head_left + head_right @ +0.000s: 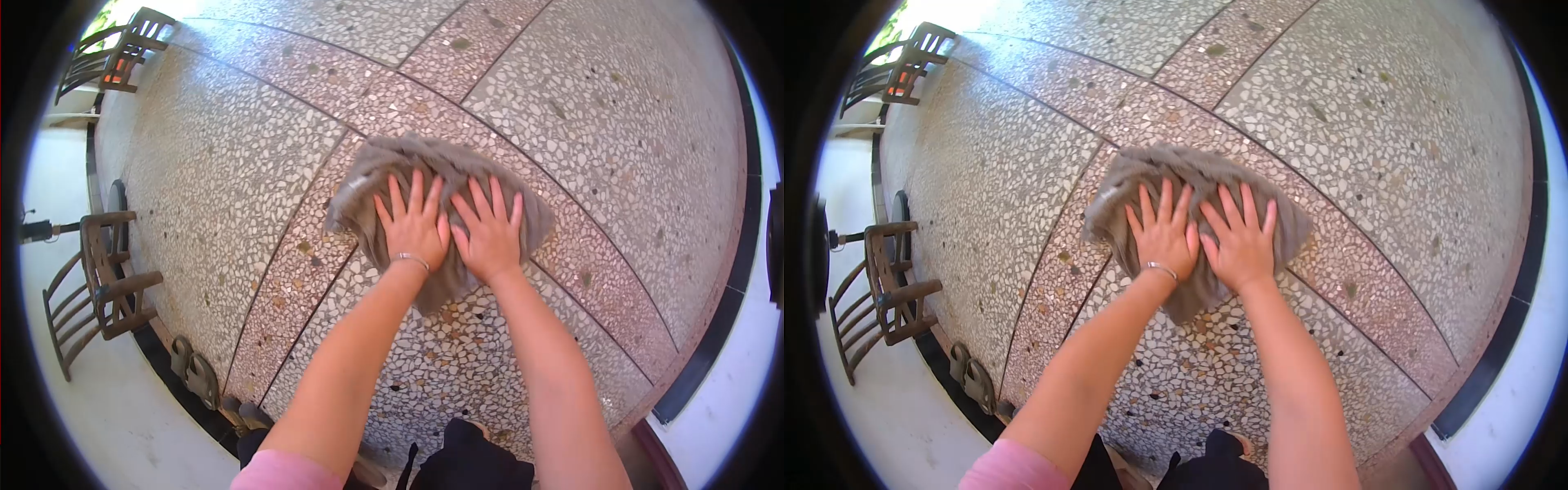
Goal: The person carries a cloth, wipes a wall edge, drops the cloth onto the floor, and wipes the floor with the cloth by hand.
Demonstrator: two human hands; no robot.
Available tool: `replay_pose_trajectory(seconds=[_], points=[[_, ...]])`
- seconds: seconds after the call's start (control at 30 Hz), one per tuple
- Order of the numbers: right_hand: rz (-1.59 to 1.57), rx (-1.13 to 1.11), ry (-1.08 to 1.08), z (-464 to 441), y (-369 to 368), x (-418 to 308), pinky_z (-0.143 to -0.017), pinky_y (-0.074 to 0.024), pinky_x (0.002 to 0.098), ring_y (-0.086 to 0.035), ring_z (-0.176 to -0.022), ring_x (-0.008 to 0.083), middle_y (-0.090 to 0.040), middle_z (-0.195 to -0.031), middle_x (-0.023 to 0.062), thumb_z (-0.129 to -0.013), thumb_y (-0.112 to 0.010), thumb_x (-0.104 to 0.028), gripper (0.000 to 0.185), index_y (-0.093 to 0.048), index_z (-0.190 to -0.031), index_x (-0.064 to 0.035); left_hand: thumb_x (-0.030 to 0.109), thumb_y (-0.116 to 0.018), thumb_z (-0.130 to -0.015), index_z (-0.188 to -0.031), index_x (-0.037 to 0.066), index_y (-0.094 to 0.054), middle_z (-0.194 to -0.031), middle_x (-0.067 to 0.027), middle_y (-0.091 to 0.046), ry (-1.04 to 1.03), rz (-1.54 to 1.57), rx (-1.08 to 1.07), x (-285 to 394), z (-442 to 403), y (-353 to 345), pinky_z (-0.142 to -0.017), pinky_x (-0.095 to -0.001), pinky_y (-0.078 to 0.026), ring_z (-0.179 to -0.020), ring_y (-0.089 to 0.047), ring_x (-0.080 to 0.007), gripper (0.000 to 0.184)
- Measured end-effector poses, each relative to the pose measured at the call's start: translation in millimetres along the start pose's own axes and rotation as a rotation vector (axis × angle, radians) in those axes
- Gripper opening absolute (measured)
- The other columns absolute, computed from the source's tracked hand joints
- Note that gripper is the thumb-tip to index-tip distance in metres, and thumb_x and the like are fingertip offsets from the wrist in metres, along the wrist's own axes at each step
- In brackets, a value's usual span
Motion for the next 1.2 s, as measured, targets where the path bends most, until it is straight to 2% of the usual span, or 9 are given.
replay_pose_trajectory(seconds=[0.2,0.43,0.53,0.73,0.93,1.0,1.07,1.17,1.2], points=[[0.074,0.058,-0.044,-45,-15,15,-0.116,-0.0114,0.0657,-0.018,-0.149,0.029,-0.035,-0.156,0.0011,-0.093,-0.055,-0.043,0.049,-0.051,-0.14,-0.0289,0.037,-0.049,-0.094,-0.153,0.027,-0.035,-0.162,-0.0067,-0.026,0.011,-0.09,0.043,-4,-53,-9,-0.116,-0.0651,-0.01,-0.148,-0.015,-0.0427,0.061],[0.119,0.154,0.002,-37,-14,14,-0.116,-0.0142,0.0649,-0.021,-0.148,0.0305,-0.035,-0.156,0.0017,-0.093,-0.055,-0.044,0.048,-0.052,-0.139,-0.0291,0.039,-0.045,-0.096,-0.154,0.025,-0.034,-0.163,-0.0048,-0.025,0.067,-0.058,0.066,-1,-27,-17,-0.118,-0.0633,-0.005,-0.15,-0.012,-0.0392,0.06],[0.03,0.079,0.02,24,-5,-2,-0.116,-0.0148,0.0652,-0.024,-0.147,0.0324,-0.036,-0.155,0.0035,-0.09,-0.06,-0.043,0.05,-0.054,-0.137,-0.0272,0.039,-0.047,-0.096,-0.153,0.022,-0.035,-0.162,-0.0058,-0.026,0.054,-0.075,0.047,10,33,-6,-0.117,-0.0635,-0.007,-0.15,-0.013,-0.0393,0.061],[-0.01,-0.095,-0.034,201,19,-10,-0.114,-0.0149,0.0672,-0.026,-0.146,0.0354,-0.037,-0.154,0.0054,-0.084,-0.066,-0.046,0.058,-0.054,-0.138,-0.0274,0.042,-0.057,-0.089,-0.149,0.02,-0.043,-0.159,-0.0112,-0.031,-0.105,0.04,-0.144,45,188,-2,-0.115,-0.0669,-0.009,-0.147,-0.018,-0.0442,0.066],[-0.007,-0.18,-0.202,361,18,-17,-0.112,-0.0136,0.0704,-0.028,-0.143,0.0414,-0.042,-0.149,0.0101,-0.078,-0.07,-0.046,0.062,-0.057,-0.134,-0.0245,0.045,-0.059,-0.087,-0.148,0.024,-0.045,-0.157,-0.0114,-0.033,-0.252,0.084,-0.303,90,293,-12,-0.111,-0.0724,-0.012,-0.144,-0.02,-0.0492,0.066],[-0.01,-0.179,-0.233,358,24,-9,-0.112,-0.013,0.0713,-0.028,-0.142,0.0423,-0.043,-0.148,0.0108,-0.077,-0.071,-0.046,0.061,-0.058,-0.133,-0.0241,0.046,-0.059,-0.087,-0.147,0.027,-0.046,-0.155,-0.0114,-0.035,-0.293,0.07,-0.329,99,290,-13,-0.109,-0.0742,-0.014,-0.143,-0.021,-0.0505,0.065],[-0.004,-0.197,-0.299,348,23,-9,-0.112,-0.0132,0.0704,-0.031,-0.142,0.0386,-0.044,-0.147,0.0066,-0.078,-0.07,-0.047,0.06,-0.057,-0.133,-0.0278,0.044,-0.059,-0.086,-0.146,0.027,-0.047,-0.155,-0.0106,-0.036,-0.43,0.088,-0.38,100,265,-16,-0.109,-0.0742,-0.015,-0.143,-0.021,-0.0505,0.063],[-0.006,-0.118,-0.4,286,35,26,-0.112,-0.0114,0.0712,-0.026,-0.145,0.0398,-0.039,-0.151,0.0089,-0.082,-0.066,-0.038,0.056,-0.055,-0.133,-0.0212,0.04,-0.058,-0.086,-0.145,0.025,-0.048,-0.155,-0.0098,-0.036,-0.503,0.104,-0.335,132,182,-17,-0.111,-0.0724,-0.014,-0.145,-0.02,-0.0483,0.061],[0.007,-0.09,-0.421,265,37,41,-0.112,-0.0106,0.071,-0.024,-0.146,0.0397,-0.038,-0.152,0.0093,-0.083,-0.064,-0.037,0.055,-0.054,-0.135,-0.0203,0.036,-0.058,-0.085,-0.143,0.021,-0.051,-0.155,-0.0135,-0.036,-0.484,0.136,-0.286,145,157,-20,-0.112,-0.0717,-0.009,-0.145,-0.018,-0.0495,0.06]])
Point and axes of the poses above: each hand's wrist, its own z-axis away from the middle knuckle, its own y-axis out of the back of the hand, x = y × z, the point moved 1 cm from there along -z, towards the middle knuckle
